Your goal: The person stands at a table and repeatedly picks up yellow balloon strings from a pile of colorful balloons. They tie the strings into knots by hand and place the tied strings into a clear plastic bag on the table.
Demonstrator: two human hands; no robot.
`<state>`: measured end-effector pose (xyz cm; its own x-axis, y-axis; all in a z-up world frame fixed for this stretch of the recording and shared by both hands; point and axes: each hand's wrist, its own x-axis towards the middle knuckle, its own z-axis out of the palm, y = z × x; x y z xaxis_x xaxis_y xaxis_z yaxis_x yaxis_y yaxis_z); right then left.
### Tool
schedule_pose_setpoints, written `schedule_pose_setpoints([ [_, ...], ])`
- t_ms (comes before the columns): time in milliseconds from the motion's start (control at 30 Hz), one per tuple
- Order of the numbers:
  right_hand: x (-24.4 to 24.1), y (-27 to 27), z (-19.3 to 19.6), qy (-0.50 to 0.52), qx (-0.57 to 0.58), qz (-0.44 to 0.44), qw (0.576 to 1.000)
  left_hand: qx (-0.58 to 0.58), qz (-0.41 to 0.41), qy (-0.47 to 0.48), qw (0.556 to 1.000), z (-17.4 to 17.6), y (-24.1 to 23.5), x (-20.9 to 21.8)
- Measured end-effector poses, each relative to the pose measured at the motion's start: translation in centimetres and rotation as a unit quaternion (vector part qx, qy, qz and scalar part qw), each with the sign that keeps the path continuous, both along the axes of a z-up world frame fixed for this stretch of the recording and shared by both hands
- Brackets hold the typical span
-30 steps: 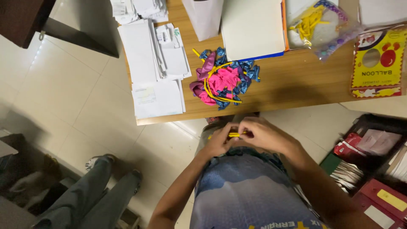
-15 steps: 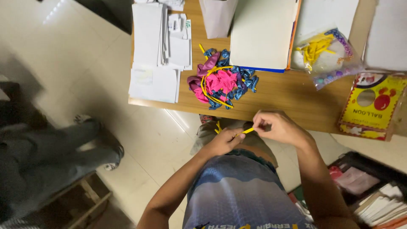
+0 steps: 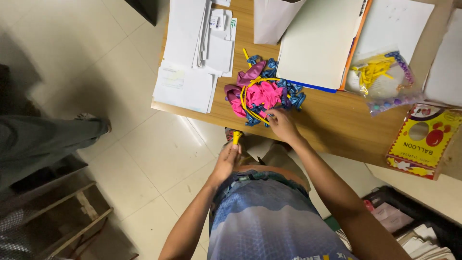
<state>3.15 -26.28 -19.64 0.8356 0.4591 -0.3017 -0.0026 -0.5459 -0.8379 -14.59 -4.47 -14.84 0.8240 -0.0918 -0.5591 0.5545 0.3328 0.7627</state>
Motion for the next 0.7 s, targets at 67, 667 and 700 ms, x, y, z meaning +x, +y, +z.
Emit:
schedule_pose_setpoints([
  [67,0.1,1.0,-3.2,-0.157,-0.035,-0.032,0.986,0.068,0.029,-0.054,0.996,-1.0,1.8,-0.4],
  [667,1.6,3.8,-5.6,-0.17,-0.09,-0.18,0.965,0.035,0.018,-0.018,0.999,0.8,8.5,1.6],
  [700,1.8,4.1,-5.3,-0.172,-0.09,-0.183,0.964,0.035,0.016,-0.02,0.999,0.3,8.6,1.5],
])
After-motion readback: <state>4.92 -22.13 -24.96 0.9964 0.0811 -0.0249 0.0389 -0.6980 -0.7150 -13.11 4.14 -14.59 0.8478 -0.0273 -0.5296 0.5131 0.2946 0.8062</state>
